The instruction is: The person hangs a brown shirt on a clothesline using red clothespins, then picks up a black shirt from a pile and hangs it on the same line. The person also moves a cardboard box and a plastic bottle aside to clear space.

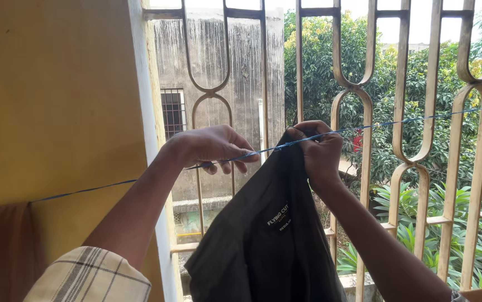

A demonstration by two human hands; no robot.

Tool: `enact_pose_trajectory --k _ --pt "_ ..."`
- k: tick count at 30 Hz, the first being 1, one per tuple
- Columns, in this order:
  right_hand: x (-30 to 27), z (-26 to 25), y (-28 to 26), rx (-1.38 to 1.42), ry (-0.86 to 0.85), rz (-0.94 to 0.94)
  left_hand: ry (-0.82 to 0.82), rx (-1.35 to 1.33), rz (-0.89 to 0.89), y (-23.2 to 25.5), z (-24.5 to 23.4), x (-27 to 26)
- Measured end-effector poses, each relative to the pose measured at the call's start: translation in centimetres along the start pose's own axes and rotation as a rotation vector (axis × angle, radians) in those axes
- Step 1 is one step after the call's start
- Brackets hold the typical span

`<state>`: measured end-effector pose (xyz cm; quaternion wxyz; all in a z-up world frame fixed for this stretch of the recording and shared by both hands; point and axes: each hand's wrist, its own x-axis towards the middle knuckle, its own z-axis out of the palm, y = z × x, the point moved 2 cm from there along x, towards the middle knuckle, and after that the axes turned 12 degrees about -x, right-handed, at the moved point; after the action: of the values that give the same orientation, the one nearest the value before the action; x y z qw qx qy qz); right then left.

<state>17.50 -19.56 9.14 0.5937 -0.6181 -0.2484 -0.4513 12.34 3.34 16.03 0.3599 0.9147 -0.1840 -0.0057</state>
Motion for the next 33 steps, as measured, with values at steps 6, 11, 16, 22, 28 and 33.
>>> enact_pose_trajectory --k 6,11,16,22,28,33 --pt "1.9 1.0 0.6 -0.135 0.224 -0.112 -0.017 0.14 -0.027 0.8 1.2 1.2" --pt "2.4 0.9 1.3 -0.203 0.214 -0.221 0.064 0.143 0.12 0.3 -0.2 2.5" --pt "2.4 -1.9 1.3 -0.56 0.031 -0.618 0.489 0.251 0.411 -0.3 -2.7 1.7" --pt "1.1 -4.0 3.2 -0.817 -0.42 -0.379 0.866 0.368 0.437 1.2 -2.3 -0.3" --pt "-1.1 -6.8 5.9 -0.516 -0.904 0.062 0.972 0.355 0.442 1.8 -2.3 -0.9" --pt "0.4 -8.5 0.2 -1.057 -0.793 -0.097 0.945 0.327 0.489 2.7 -1.9 -0.1"
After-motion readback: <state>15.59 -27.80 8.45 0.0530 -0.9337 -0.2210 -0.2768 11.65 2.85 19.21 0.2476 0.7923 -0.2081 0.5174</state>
